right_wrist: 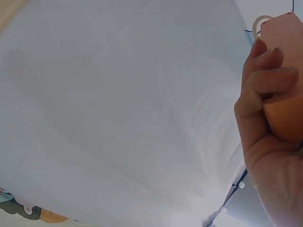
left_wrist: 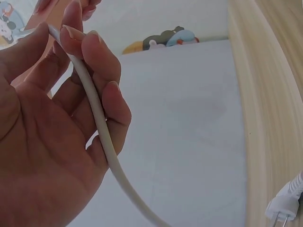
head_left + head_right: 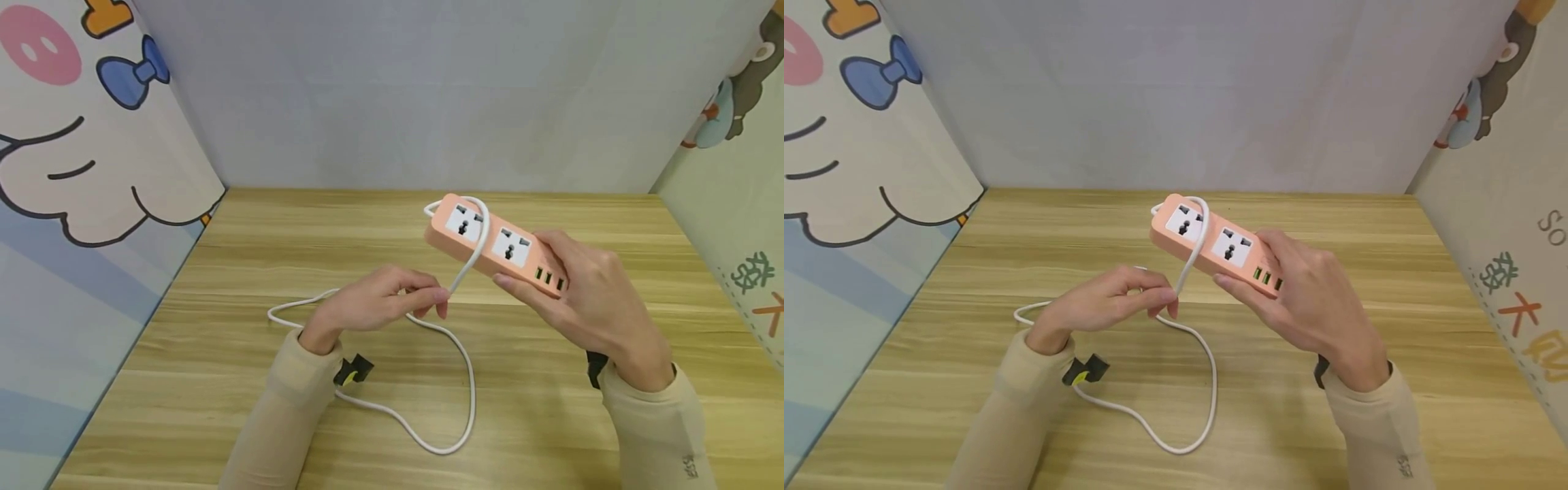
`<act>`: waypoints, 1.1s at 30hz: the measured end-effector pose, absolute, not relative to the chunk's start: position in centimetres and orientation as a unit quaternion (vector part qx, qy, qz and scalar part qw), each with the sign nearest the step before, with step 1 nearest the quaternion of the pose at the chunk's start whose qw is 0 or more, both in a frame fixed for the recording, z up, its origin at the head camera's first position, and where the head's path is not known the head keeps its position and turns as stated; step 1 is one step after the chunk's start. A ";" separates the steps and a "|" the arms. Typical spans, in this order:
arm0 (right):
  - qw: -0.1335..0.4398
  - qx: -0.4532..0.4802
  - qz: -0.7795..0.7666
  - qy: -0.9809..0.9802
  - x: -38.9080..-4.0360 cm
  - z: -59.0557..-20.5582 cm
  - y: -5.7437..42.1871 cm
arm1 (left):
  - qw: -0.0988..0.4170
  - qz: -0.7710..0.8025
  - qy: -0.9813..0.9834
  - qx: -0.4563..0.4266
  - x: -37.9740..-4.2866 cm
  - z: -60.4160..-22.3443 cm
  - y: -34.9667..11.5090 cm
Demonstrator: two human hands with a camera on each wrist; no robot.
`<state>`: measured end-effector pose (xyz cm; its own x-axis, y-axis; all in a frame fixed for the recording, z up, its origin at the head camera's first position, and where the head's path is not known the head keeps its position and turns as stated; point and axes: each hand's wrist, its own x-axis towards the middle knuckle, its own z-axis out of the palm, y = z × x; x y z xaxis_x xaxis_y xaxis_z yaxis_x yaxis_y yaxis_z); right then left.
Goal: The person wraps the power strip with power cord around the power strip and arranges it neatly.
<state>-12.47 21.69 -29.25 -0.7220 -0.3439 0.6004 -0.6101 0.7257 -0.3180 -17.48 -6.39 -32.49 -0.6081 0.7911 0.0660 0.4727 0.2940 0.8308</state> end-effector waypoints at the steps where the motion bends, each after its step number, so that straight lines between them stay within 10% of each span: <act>1: 0.261 0.270 0.258 -0.890 -12.5 -29.2 21.7 | 0.181 0.435 0.786 0.401 -17.5 -32.5 -6.4; 33: 0.267 0.319 0.313 -0.854 -11.9 -28.5 21.7 | 0.100 0.448 0.830 0.318 -18.6 -33.5 -6.5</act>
<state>-11.92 21.71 -28.50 -0.6542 -0.3777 0.6553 -0.7116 0.6010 -0.3640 -18.55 -6.46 -33.49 -0.7774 0.6177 0.1188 0.4385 0.3967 0.8065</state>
